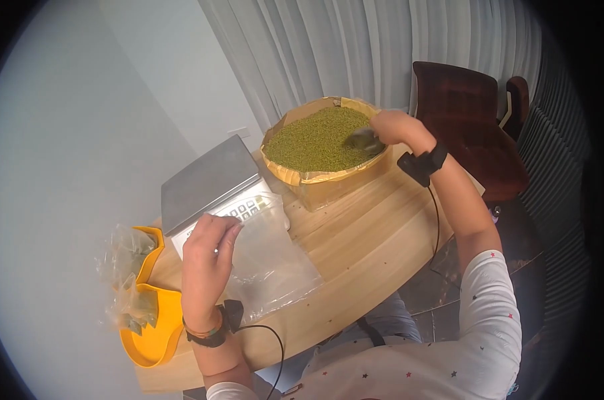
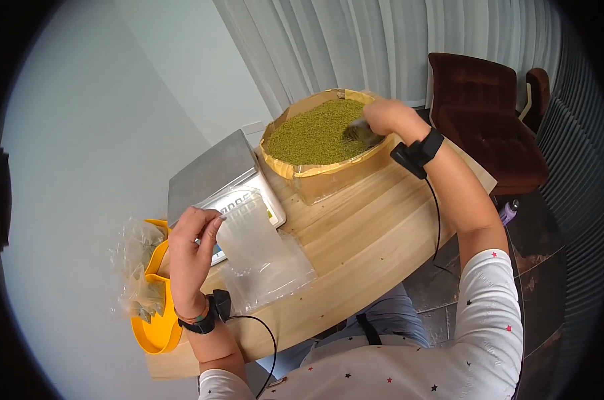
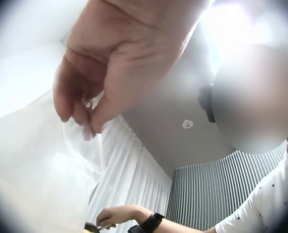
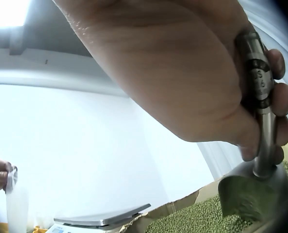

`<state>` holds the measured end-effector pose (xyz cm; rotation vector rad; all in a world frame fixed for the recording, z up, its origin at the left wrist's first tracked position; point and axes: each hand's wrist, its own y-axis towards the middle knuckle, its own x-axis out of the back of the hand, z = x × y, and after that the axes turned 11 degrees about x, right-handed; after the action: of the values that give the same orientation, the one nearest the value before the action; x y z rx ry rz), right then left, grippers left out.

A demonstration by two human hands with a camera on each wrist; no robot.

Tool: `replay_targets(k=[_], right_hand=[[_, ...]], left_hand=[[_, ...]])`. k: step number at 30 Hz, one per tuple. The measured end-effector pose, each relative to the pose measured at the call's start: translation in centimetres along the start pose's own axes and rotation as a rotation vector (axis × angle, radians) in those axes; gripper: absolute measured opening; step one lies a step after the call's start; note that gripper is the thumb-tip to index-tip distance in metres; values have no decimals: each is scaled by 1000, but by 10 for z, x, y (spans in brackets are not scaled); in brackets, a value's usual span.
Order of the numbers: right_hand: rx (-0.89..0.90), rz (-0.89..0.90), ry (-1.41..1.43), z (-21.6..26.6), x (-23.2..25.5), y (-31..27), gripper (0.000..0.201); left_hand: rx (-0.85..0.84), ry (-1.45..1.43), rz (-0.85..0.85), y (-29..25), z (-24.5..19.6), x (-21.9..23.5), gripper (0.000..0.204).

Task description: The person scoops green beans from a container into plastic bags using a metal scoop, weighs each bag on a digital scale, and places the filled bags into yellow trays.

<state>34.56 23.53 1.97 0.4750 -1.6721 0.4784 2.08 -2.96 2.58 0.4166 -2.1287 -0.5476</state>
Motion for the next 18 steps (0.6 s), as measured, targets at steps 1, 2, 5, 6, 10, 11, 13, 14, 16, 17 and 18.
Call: replay_targets(k=[1, 2, 5, 6, 10, 11, 13, 14, 16, 17, 18], right_hand=[[-5, 1, 1, -3, 2, 2, 20], [-19, -28, 118, -8, 3, 3, 21], [6, -44, 238, -21, -8, 8, 32], [41, -48, 220, -23, -18, 17, 34], [51, -51, 208, -11, -47, 52, 32], [15, -71, 211, -4, -54, 60, 31], [-44, -100, 249, 5, -67, 72, 29], [-90, -147, 266, 8, -72, 75, 29], [-128, -198, 278, 11, -74, 79, 29], [-115, -213, 324, 8, -74, 78, 30], [-102, -227, 369, 5, -75, 76, 30]], left_hand=[[6, 9, -5, -2, 5, 0, 6], [13, 17, -9, -3, 9, 1, 5], [62, 11, 23, -2, 14, 1, 6], [63, 4, 20, -2, 14, 1, 6], [27, 1, 27, -2, 13, 1, 6], [4, 13, 29, -3, 13, 1, 6], [9, 8, 40, -5, 12, 1, 6], [10, 6, 51, -6, 13, 1, 7], [7, 6, 50, -7, 14, 2, 7], [3, 6, 57, -7, 16, 3, 7], [8, 4, 51, -7, 17, 4, 7]])
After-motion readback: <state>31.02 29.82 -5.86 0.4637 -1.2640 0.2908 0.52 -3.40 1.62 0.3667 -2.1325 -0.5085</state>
